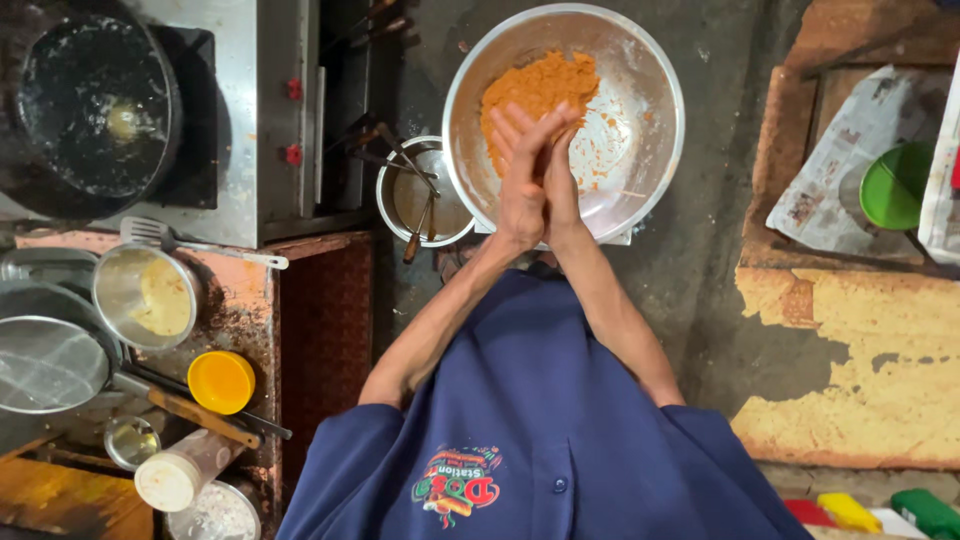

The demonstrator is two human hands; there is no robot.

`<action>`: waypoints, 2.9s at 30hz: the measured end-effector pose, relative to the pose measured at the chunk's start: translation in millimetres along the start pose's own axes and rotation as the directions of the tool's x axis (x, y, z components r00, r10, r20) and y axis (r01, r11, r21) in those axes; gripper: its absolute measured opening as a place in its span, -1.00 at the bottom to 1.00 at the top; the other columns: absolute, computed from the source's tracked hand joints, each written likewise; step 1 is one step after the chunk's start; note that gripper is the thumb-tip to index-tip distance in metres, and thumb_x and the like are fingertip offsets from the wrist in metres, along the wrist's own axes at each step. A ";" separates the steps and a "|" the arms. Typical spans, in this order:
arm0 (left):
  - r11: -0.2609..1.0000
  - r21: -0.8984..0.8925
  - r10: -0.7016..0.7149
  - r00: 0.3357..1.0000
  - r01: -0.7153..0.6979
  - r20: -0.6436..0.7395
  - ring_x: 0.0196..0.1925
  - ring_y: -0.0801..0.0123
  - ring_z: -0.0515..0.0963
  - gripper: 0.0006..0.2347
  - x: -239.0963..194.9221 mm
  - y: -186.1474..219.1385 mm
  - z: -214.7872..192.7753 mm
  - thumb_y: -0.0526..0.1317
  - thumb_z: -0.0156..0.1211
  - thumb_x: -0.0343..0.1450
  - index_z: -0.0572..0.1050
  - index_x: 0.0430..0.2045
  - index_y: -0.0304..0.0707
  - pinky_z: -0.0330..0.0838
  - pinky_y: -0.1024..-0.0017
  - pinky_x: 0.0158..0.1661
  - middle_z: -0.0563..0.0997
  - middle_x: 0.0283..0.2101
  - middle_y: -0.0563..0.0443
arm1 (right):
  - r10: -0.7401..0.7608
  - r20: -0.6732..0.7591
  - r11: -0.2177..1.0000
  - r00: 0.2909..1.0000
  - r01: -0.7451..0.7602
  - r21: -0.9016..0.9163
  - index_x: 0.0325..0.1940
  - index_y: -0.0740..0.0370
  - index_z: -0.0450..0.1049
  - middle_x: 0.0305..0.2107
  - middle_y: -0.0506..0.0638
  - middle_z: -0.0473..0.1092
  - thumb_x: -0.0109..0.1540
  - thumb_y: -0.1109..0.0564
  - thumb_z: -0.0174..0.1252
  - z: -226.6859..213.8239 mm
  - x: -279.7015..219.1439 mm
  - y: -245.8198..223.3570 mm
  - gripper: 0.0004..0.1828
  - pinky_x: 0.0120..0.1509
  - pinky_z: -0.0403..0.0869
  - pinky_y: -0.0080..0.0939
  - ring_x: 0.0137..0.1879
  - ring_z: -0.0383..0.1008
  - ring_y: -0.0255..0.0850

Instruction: The person repeatedly scoops orange dough from a large bowl, rolls it into small balls between their hands, and drops them into a pan of hot oil. The process is continuous and repetitive throughout the clip.

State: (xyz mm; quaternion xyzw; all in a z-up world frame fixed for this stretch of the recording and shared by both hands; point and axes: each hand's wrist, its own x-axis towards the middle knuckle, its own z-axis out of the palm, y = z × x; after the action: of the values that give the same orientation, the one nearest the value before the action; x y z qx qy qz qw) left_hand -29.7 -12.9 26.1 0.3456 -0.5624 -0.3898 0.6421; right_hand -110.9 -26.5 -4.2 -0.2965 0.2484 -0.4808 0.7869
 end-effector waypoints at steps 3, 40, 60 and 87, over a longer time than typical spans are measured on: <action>0.988 -0.154 0.010 0.999 -0.016 -0.046 0.50 0.12 0.31 -0.25 7.7 2.2 0.7 0.42 -0.32 0.50 0.07 0.44 -0.15 0.11 0.20 0.49 0.35 0.44 -0.19 | 0.017 -0.071 0.999 0.997 -0.020 -0.042 0.64 0.27 -0.12 0.57 0.11 -0.07 0.35 -0.55 -0.39 24.6 3.1 -4.6 0.04 0.73 -0.06 -0.09 0.70 -0.13 -0.05; 0.979 -0.178 0.084 0.993 -0.098 -0.083 0.49 0.07 0.30 -0.24 17.6 27.3 -25.1 0.37 -0.03 0.48 0.04 0.46 -0.12 0.16 0.13 0.49 0.28 0.43 -0.23 | -0.195 0.020 0.965 0.981 0.196 -0.172 0.68 0.27 -0.15 0.61 0.16 -0.06 0.35 -0.62 -0.43 54.9 3.7 -6.2 0.11 0.77 -0.10 -0.09 0.72 -0.11 -0.02; 0.952 -0.278 0.100 0.987 -0.132 -0.127 0.52 0.06 0.28 -0.16 4.0 14.0 -23.9 0.45 -0.13 0.41 0.03 0.48 -0.12 0.11 0.13 0.49 0.18 0.51 -0.19 | -0.159 -0.015 0.985 0.987 0.157 -0.068 0.66 0.23 -0.15 0.56 0.20 -0.01 0.32 -0.60 -0.42 65.0 1.2 -9.3 0.08 0.75 -0.04 -0.02 0.69 -0.05 0.00; 0.962 -0.159 0.192 0.965 -0.220 -0.179 0.52 0.08 0.28 -0.12 9.1 20.7 -25.8 0.46 -0.07 0.39 0.06 0.47 -0.21 0.07 0.15 0.50 0.26 0.46 -0.24 | -0.121 -0.037 0.979 0.992 0.113 -0.171 0.67 0.18 -0.20 0.60 0.19 -0.14 0.29 -0.62 -0.42 64.9 -3.3 -9.4 0.11 0.74 -0.06 -0.01 0.70 -0.12 -0.02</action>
State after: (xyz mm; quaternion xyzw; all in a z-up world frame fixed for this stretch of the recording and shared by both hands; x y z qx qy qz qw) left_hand -1.2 -11.4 45.1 0.2570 -0.5045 -0.3398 0.7510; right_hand -74.1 -12.1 48.4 -0.3647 0.2891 -0.5103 0.7232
